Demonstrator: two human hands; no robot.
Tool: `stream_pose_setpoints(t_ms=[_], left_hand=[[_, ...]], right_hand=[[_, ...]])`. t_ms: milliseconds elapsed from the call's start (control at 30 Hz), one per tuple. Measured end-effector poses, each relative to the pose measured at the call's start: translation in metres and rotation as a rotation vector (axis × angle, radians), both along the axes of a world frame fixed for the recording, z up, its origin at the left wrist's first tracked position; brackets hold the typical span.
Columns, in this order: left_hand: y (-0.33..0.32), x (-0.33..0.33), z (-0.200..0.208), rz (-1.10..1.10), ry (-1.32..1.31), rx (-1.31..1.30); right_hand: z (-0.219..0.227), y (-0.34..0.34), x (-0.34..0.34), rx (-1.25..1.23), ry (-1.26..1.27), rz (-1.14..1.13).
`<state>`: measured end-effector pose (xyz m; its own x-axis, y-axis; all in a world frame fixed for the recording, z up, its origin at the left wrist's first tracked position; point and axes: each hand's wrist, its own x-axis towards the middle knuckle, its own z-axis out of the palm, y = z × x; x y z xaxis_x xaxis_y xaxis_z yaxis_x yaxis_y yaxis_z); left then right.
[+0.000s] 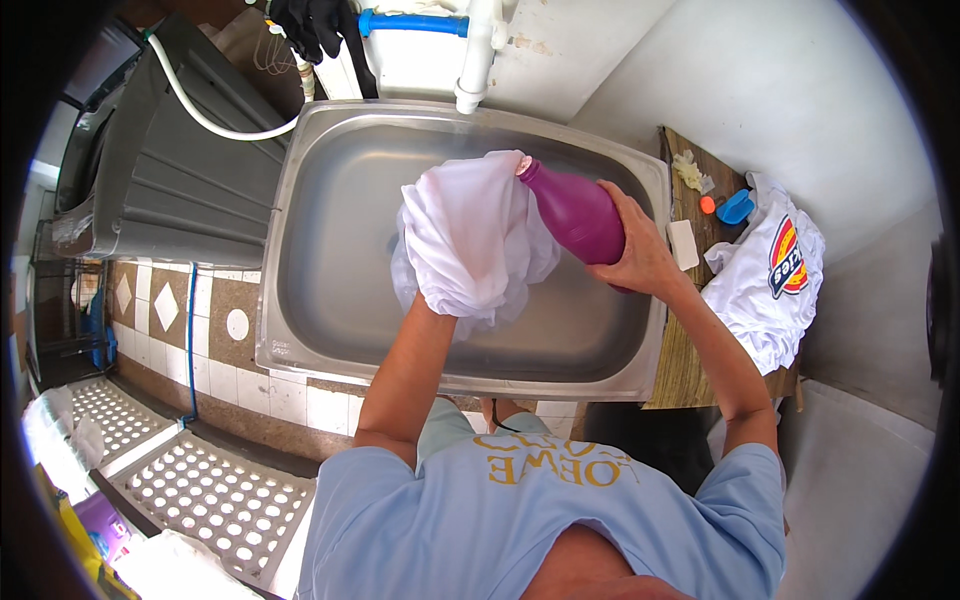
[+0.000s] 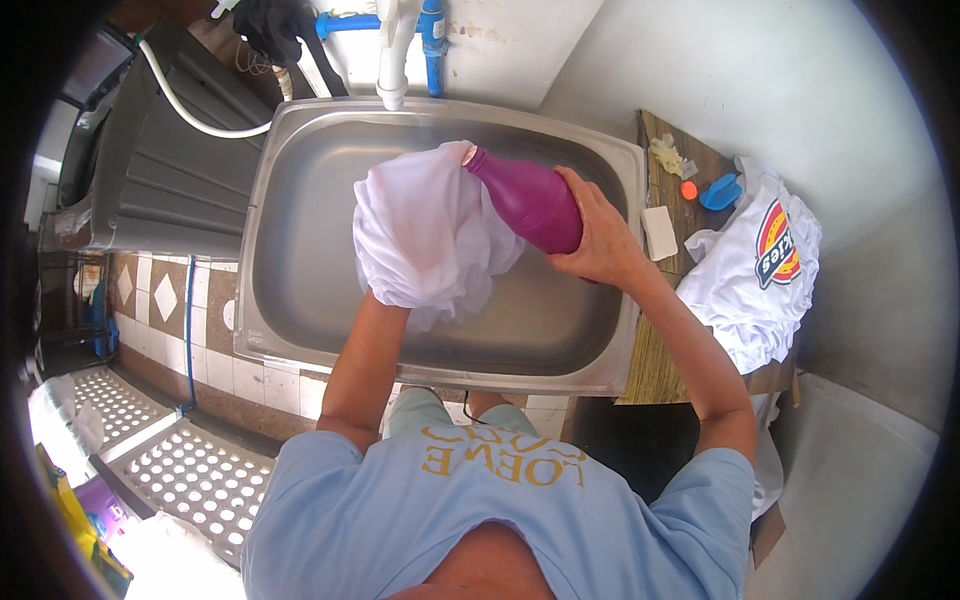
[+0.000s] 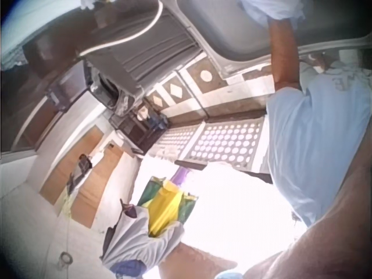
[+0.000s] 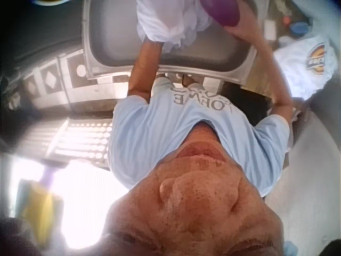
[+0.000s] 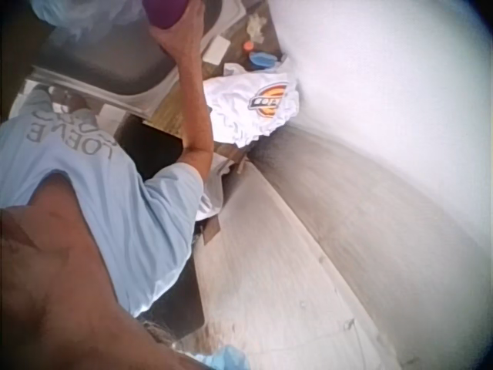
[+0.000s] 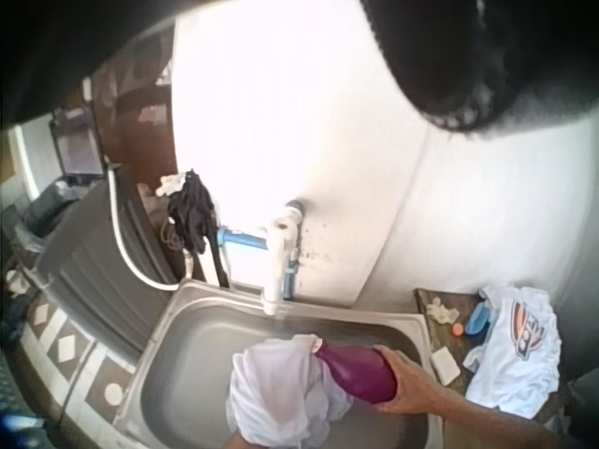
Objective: The person washes white shirts by hand in a sink and puts them into a washing machine, using a bar of soap and liquid detergent to scrub specific spots on the garments.
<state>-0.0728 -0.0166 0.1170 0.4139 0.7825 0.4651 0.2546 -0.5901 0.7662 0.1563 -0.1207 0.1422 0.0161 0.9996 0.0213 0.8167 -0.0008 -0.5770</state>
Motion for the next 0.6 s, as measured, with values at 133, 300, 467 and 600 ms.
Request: stream_pose_setpoints(t_ms=[133, 300, 467, 600], left_hand=[[0.001, 0.004, -0.019, -0.120, -0.165, -0.225], [-0.004, 0.023, -0.057, -0.081, -0.356, -0.296], [-0.012, 0.039, -0.090, -0.094, -0.369, -0.293], [-0.018, 0.043, -0.102, -0.117, -0.369, -0.282]], right_hand=[[0.002, 0.002, 0.000, -0.021, -0.012, 0.005], [0.007, 0.003, 0.004, -0.064, -0.103, 0.027], [0.021, 0.007, 0.006, -0.176, -0.252, 0.064], [0.033, 0.020, 0.007, -0.326, -0.425, 0.101]])
